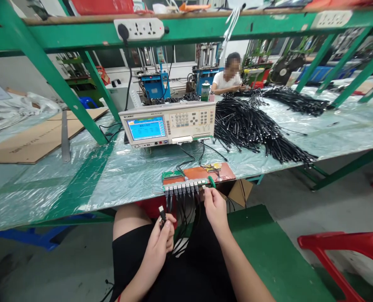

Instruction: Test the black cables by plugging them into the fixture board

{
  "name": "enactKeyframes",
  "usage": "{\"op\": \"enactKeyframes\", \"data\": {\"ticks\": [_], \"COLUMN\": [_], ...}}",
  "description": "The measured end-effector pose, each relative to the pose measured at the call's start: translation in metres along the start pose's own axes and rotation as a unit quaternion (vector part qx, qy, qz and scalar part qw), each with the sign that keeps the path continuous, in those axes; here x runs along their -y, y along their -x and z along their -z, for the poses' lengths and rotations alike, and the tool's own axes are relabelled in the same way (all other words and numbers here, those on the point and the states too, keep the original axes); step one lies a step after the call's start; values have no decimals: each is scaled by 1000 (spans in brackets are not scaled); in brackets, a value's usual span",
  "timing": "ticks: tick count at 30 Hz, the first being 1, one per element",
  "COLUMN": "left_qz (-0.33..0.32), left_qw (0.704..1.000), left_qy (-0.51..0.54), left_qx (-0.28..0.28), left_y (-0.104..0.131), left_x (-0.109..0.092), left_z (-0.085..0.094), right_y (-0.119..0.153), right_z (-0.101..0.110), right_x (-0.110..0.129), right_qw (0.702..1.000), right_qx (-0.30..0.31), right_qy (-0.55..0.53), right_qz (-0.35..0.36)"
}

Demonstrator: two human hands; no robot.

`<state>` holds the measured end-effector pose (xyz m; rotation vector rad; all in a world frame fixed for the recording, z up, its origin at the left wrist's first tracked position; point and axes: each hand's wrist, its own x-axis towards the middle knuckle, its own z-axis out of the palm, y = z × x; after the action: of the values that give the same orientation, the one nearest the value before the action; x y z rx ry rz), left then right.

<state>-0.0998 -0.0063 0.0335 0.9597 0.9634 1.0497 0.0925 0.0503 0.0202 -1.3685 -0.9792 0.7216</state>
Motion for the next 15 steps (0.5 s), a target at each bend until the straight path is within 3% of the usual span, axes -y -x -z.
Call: {"op": "enactKeyframes", "data": {"ticks": [3,7,12,15], "left_qz": [25,36,28,4], "left_qw": [999,997,996,996], "left_qy": [18,50,54,34], "left_qx": [30,56,64,78], "left_y": [-1,0,0,1], "left_x": [4,3,2,1], "left_z": [0,-1,-1,-1], "right_y": [-11,-15,-24,-23], "right_z": [-6,-19,-22,-13], "right_x": [-19,-29,-21,-4], "right_qw": [996,995,995,978], "right_qx": [2,-2,-10,-13], "right_qy": [84,101,102,203], "right_qz": [17,24,15,56]}}
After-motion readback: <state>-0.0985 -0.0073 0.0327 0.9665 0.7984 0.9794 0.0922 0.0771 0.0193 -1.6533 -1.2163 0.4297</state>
